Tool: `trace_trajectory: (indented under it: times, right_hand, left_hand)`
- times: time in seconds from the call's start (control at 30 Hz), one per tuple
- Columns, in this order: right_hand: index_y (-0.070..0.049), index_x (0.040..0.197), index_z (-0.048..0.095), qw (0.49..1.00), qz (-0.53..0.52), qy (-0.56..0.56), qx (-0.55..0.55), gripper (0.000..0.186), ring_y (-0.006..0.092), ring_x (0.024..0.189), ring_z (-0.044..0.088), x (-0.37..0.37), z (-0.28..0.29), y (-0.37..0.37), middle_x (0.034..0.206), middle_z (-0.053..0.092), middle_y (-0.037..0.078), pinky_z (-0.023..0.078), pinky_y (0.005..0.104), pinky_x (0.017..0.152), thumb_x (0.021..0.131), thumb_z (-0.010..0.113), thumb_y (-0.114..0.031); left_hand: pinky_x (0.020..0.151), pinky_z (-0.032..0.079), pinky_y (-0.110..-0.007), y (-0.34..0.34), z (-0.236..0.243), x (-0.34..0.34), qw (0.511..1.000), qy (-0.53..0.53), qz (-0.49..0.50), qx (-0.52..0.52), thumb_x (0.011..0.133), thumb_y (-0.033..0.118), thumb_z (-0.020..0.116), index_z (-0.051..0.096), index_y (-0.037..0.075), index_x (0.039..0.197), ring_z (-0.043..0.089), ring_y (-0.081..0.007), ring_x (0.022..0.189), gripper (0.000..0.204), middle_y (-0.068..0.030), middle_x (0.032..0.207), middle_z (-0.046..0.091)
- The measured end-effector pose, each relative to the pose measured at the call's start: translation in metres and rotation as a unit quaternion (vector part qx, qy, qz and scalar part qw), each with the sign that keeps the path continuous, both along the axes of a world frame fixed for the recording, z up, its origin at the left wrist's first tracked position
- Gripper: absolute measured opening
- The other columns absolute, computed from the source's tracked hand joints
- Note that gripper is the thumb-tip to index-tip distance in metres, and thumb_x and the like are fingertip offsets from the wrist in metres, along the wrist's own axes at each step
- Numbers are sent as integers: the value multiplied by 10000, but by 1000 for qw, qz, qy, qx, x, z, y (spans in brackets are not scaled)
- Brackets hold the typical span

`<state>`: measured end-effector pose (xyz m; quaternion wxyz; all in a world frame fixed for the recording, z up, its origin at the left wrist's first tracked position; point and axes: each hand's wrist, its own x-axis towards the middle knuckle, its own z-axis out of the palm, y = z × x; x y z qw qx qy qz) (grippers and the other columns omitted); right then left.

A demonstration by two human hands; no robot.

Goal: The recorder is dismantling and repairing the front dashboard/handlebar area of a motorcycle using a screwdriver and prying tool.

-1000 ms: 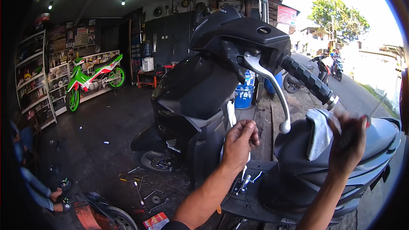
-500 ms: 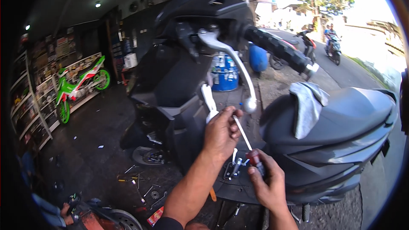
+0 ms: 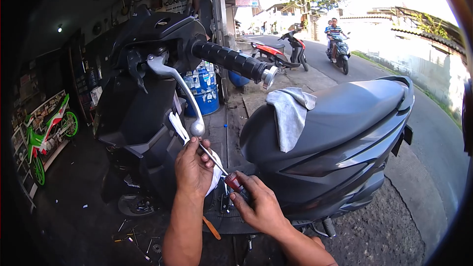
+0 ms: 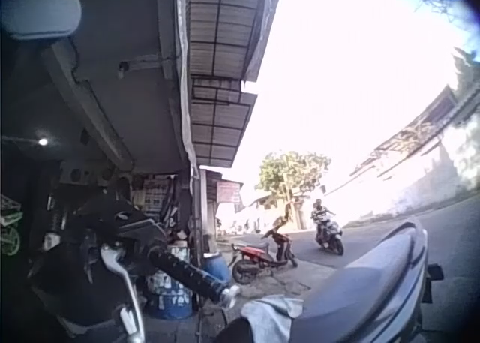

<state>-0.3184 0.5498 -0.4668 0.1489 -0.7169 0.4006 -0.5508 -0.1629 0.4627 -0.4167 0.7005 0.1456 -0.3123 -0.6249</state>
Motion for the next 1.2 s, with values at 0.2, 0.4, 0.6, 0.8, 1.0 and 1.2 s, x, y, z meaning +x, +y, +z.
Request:
trace_trajectory:
  times: [0.2, 0.4, 0.6, 0.8, 1.0, 1.2]
  right_hand:
    - [34, 1257, 529, 1000, 13, -6, 9, 464, 391, 913, 631, 1, 4, 2, 1042, 607, 214, 505, 400, 800, 871, 662, -188]
    - [53, 1238, 538, 998, 43, -17, 33, 451, 378, 889, 630, -3, 7, 3, 1002, 611, 215, 496, 389, 791, 874, 658, -184]
    - [58, 1224, 547, 998, 47, -29, 28, 439, 373, 863, 626, -9, 4, -3, 963, 612, 214, 492, 393, 780, 870, 659, -175]
    - [46, 1206, 569, 1000, 24, 8, 11, 434, 366, 875, 628, 9, 8, -7, 965, 613, 207, 499, 395, 776, 835, 683, -148]
    - [86, 1154, 562, 997, 43, -47, -33, 348, 183, 917, 570, 19, -14, -4, 981, 625, 122, 442, 309, 851, 875, 583, -120]
    - [53, 1260, 545, 997, 73, -34, -6, 378, 197, 892, 623, 25, -24, 14, 1109, 652, 182, 505, 308, 775, 952, 607, -157]
  left_hand:
    - [497, 406, -214, 4, 0, 2, 1000, 9, -8, -20, 979, 190, 539, 581, 56, 980, 477, -81, 599, 140, -64, 835, 573]
    - [505, 398, -215, 5, -4, 1, 998, 41, -45, -29, 989, 201, 523, 581, 54, 975, 468, -81, 603, 159, -58, 839, 570]
    - [509, 392, -222, -3, -9, -4, 996, 49, -59, -36, 996, 202, 506, 567, 58, 974, 458, -84, 599, 158, -44, 824, 559]
    - [508, 402, -224, -3, -9, 13, 1000, 13, 25, 4, 967, 232, 569, 555, 81, 976, 472, -73, 582, 152, -26, 803, 577]
    - [492, 366, -187, -8, -28, 4, 1000, 13, 4, 18, 963, 254, 578, 586, 99, 980, 455, -35, 557, 157, -6, 807, 611]
    - [442, 325, -190, -7, -46, 6, 992, -78, 95, -41, 1002, 319, 508, 528, 104, 971, 394, -16, 522, 219, 37, 719, 527]
